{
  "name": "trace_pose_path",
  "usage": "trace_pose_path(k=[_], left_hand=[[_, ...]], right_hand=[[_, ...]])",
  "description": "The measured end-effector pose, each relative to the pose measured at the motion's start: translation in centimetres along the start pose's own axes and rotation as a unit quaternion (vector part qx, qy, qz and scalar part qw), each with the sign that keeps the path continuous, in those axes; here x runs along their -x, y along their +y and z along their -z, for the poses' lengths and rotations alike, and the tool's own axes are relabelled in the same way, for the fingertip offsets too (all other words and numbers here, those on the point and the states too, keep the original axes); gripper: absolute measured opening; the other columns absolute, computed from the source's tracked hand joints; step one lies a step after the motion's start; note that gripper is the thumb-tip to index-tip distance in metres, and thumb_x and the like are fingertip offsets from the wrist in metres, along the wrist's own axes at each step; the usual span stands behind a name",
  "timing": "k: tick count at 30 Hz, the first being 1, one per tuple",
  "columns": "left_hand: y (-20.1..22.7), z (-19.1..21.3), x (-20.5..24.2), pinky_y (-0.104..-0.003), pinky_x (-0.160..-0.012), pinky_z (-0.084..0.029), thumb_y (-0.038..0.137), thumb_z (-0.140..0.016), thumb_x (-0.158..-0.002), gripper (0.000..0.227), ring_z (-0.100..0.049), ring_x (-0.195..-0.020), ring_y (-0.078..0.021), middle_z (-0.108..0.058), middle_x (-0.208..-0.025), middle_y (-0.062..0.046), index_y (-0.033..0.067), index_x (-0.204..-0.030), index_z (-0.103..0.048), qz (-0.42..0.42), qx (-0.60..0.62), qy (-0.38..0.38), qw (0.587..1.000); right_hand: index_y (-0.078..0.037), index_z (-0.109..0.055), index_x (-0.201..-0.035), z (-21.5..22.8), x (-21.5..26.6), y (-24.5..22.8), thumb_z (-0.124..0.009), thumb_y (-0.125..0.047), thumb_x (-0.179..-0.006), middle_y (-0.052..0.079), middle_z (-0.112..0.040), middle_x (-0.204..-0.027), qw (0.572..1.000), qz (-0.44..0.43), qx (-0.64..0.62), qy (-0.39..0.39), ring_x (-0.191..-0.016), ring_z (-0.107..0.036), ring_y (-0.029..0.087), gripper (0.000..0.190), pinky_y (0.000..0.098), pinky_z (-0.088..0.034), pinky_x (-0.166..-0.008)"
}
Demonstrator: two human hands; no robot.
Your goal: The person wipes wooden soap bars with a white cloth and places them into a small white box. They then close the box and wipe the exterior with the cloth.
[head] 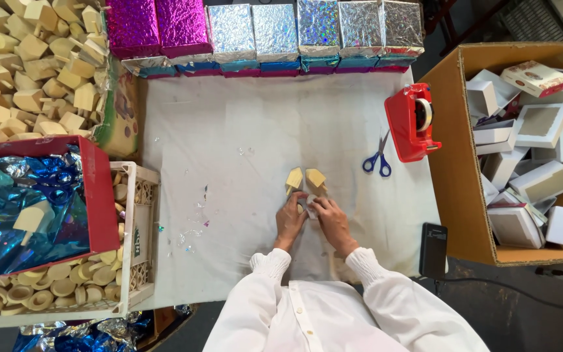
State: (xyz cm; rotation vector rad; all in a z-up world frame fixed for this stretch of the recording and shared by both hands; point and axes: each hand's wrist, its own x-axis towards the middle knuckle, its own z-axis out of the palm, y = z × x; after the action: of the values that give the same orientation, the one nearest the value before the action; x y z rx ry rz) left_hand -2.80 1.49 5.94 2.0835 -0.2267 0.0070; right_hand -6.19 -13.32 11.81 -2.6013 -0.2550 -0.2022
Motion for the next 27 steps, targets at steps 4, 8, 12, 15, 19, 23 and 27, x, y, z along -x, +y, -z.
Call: trace_pose_path(k=[4, 8, 12, 15, 19, 23, 27], left_hand=[[0.4, 0.2, -0.3, -0.042, -0.075, -0.055, 0.015, -0.083, -0.078, 0.052, -0.070, -0.096, -0.0315, -0.074, -0.112, -0.002, 0.0155, -0.124, -0.058, 0.008, -0.014, -0.003, 1.000], [0.6, 0.2, -0.1, -0.042, -0.075, -0.055, 0.012, -0.082, -0.079, 0.052, -0.070, -0.096, -0.0316, -0.074, -0.112, -0.003, 0.0150, -0.125, -0.057, 0.001, -0.011, -0.001, 1.000], [-0.4, -0.1, 0.0, -0.041, -0.078, -0.056, 0.007, -0.077, -0.079, 0.051, -0.071, -0.100, -0.0312, -0.074, -0.116, -0.003, 0.0156, -0.126, -0.059, -0.011, -0.007, 0.000, 1.000], [-0.1, 0.1, 0.1, -0.042, -0.078, -0.055, 0.009, -0.079, -0.076, 0.054, -0.070, -0.102, -0.0324, -0.073, -0.118, -0.004, 0.0145, -0.125, -0.058, -0.034, -0.007, 0.000, 0.999], [0.2, 0.2, -0.2, -0.042, -0.078, -0.055, 0.013, -0.082, -0.079, 0.051, -0.070, -0.100, -0.0314, -0.073, -0.116, -0.002, 0.0150, -0.125, -0.058, -0.008, -0.002, -0.011, 1.000], [-0.1, -0.1, 0.0, -0.041, -0.079, -0.056, 0.012, -0.080, -0.079, 0.051, -0.071, -0.100, -0.0305, -0.074, -0.116, -0.001, 0.0169, -0.125, -0.059, 0.012, -0.003, -0.014, 1.000], [0.5, 0.7, -0.3, -0.041, -0.078, -0.055, 0.010, -0.079, -0.078, 0.051, -0.071, -0.100, -0.0309, -0.074, -0.115, -0.002, 0.0159, -0.124, -0.058, -0.018, 0.018, -0.006, 1.000]], right_hand=[[-0.014, -0.073, -0.111, 0.4, -1.1, 1.2, -0.069, 0.004, -0.075, 0.002, -0.068, -0.117, 1.000, 0.013, 0.003, 0.001, -0.104, -0.065, 0.028, 0.040, 0.0397, -0.056, -0.083], [-0.011, -0.073, -0.112, -0.6, -1.7, 0.4, -0.069, 0.003, -0.078, 0.002, -0.068, -0.119, 0.999, -0.032, 0.032, 0.017, -0.102, -0.064, 0.028, 0.037, 0.0396, -0.056, -0.083], [-0.013, -0.074, -0.110, -0.8, -0.1, -0.7, -0.070, 0.004, -0.078, 0.001, -0.068, -0.120, 1.000, -0.003, 0.023, 0.001, -0.100, -0.064, 0.027, 0.037, 0.0391, -0.056, -0.082], [-0.018, -0.076, -0.106, 0.4, -0.9, 0.7, -0.072, 0.005, -0.072, -0.001, -0.070, -0.115, 0.998, -0.017, -0.049, -0.020, -0.103, -0.064, 0.028, 0.041, 0.0395, -0.055, -0.083], [-0.016, -0.074, -0.107, 0.4, -2.1, 0.3, -0.072, 0.008, -0.070, 0.001, -0.069, -0.119, 1.000, -0.018, -0.023, -0.003, -0.103, -0.063, 0.030, 0.044, 0.0404, -0.055, -0.086], [-0.015, -0.075, -0.108, 0.3, -0.8, -0.3, -0.071, 0.010, -0.071, 0.002, -0.070, -0.119, 0.996, -0.054, -0.067, 0.024, -0.105, -0.063, 0.031, 0.045, 0.0408, -0.054, -0.087], [-0.016, -0.076, -0.108, 1.0, 0.1, 0.9, -0.069, 0.010, -0.072, 0.000, -0.071, -0.117, 0.995, -0.043, -0.085, -0.005, -0.107, -0.065, 0.029, 0.045, 0.0399, -0.055, -0.087]])
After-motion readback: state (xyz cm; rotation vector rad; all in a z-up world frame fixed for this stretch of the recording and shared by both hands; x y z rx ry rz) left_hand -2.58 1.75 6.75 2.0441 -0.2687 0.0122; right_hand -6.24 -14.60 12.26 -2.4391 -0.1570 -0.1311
